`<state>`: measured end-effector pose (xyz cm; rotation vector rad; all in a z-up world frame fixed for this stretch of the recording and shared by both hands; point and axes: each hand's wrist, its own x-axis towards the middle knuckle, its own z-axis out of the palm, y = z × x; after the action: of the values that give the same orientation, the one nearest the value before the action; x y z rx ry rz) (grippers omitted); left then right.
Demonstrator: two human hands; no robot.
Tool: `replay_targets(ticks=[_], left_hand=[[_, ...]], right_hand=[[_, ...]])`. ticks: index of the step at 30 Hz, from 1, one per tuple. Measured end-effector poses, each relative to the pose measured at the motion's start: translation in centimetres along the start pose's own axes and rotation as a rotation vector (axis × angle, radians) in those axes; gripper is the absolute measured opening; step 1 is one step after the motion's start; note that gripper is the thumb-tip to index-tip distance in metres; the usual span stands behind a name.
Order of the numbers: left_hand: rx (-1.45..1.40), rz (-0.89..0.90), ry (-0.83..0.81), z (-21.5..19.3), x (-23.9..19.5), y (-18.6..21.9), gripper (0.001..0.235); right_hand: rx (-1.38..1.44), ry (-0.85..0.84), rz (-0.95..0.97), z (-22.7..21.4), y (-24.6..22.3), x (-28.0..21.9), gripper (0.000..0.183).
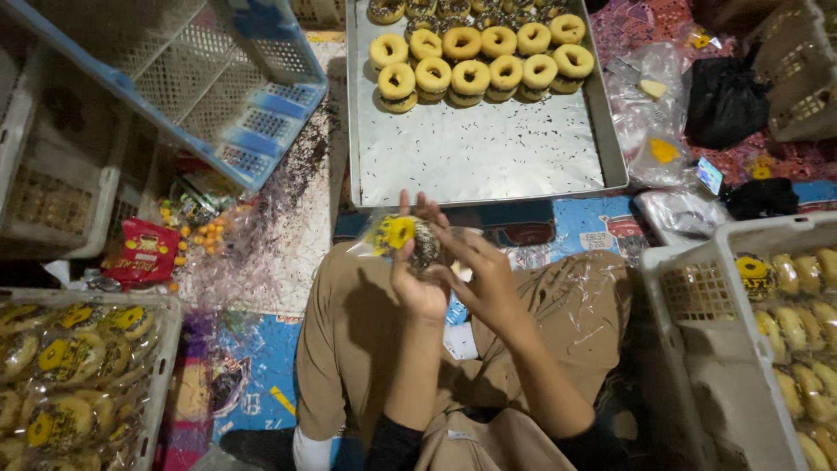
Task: The person sits on the floor and packages doughnuts from a metal tray into small clear plastic bags. They pick up doughnuts, place them into bags, and then place the filled bags into a white plastic crate.
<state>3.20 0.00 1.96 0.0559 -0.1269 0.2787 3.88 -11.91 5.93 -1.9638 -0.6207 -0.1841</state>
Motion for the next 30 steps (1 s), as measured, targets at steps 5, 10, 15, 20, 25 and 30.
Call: replay_targets(ticks=[5,10,15,20,25,30], left_hand=[[0.193,-0.111,0.019,-0.8,-1.6,-0.5,0.077],[0.692,0.19,0.453,-1.6,-3.9,0.4,0.061],[1.577,0.159,-0.496,-0.2,-1.5,4.3,0.012],[1.913,0.454,-0.638,4.7,-1.2,5.4,0.01],[2.041,0.649,-0.861,9.5,-2.6,6.4,0.02],[2.064,0.578,-0.643,11.6,-2.5,6.1,0.023]], right_hand=[[0.117,0.291,-0.021,-0.6,-1.5,-1.1,0.035],[0.149,-0.218,-0.041,-3.4,-1.2,0.1,0.022],[0.243,-0.494,0.006,-6.9,-0.8,1.0,0.026],[0.708,-0.197,0.236,-8.0,-1.5,1.2,0.028],[0.081,-0.227,-0.339,-7.9,-1.8,1.6,0.017],[-0.327,0.013,-0.688,-5.6,0.5,0.2,0.016]])
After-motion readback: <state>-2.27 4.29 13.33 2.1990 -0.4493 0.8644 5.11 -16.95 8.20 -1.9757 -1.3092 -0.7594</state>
